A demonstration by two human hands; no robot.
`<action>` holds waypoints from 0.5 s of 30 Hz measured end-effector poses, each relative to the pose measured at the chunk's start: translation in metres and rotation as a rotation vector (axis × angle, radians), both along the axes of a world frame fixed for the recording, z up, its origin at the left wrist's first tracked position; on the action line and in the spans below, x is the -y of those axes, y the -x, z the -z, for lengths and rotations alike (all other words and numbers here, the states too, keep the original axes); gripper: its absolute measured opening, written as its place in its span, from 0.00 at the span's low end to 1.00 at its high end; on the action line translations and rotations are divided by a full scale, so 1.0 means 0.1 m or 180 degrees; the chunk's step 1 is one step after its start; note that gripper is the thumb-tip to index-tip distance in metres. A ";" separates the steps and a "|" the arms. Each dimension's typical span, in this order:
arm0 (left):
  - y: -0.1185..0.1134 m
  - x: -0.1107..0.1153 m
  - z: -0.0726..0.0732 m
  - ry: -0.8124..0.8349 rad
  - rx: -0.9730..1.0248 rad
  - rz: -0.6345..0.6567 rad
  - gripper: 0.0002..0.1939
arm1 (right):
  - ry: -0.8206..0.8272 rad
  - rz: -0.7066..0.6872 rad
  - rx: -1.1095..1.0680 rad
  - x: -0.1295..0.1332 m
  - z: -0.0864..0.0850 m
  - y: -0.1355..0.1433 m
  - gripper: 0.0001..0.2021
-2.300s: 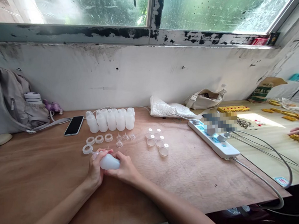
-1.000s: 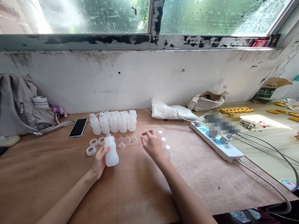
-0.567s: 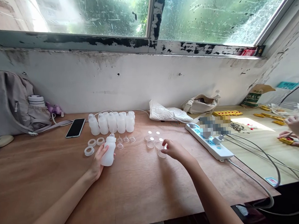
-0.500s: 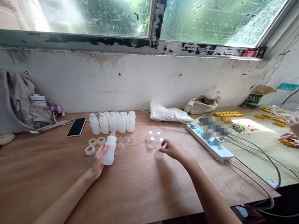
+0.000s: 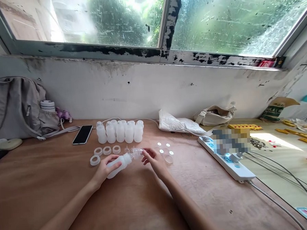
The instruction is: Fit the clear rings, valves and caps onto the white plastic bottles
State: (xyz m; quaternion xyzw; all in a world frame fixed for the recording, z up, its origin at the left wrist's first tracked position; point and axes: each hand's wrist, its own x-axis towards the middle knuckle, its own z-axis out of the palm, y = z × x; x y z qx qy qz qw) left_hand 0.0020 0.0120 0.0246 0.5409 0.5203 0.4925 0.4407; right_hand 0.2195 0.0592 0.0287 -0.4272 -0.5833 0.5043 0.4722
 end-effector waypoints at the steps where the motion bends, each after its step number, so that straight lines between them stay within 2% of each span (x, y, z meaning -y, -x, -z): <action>1: 0.00 -0.01 0.00 -0.0028 -0.0078 -0.0048 0.18 | -0.0012 -0.0012 -0.0004 0.01 0.04 0.02 0.17; 3: 0.01 -0.01 0.00 -0.0088 -0.0195 -0.0114 0.17 | -0.0041 -0.0033 0.0037 0.05 0.10 0.05 0.17; 6: 0.00 -0.01 -0.02 -0.0029 -0.0228 0.0013 0.17 | -0.0108 -0.0016 0.0117 0.11 0.14 0.08 0.16; 10: -0.01 -0.01 -0.04 0.0098 -0.0141 0.0138 0.16 | -0.0198 -0.0010 0.0327 0.17 0.12 0.11 0.16; 15: 0.02 -0.01 -0.04 0.0157 -0.0070 0.0099 0.17 | -0.0323 -0.0100 0.0512 0.21 0.10 0.10 0.14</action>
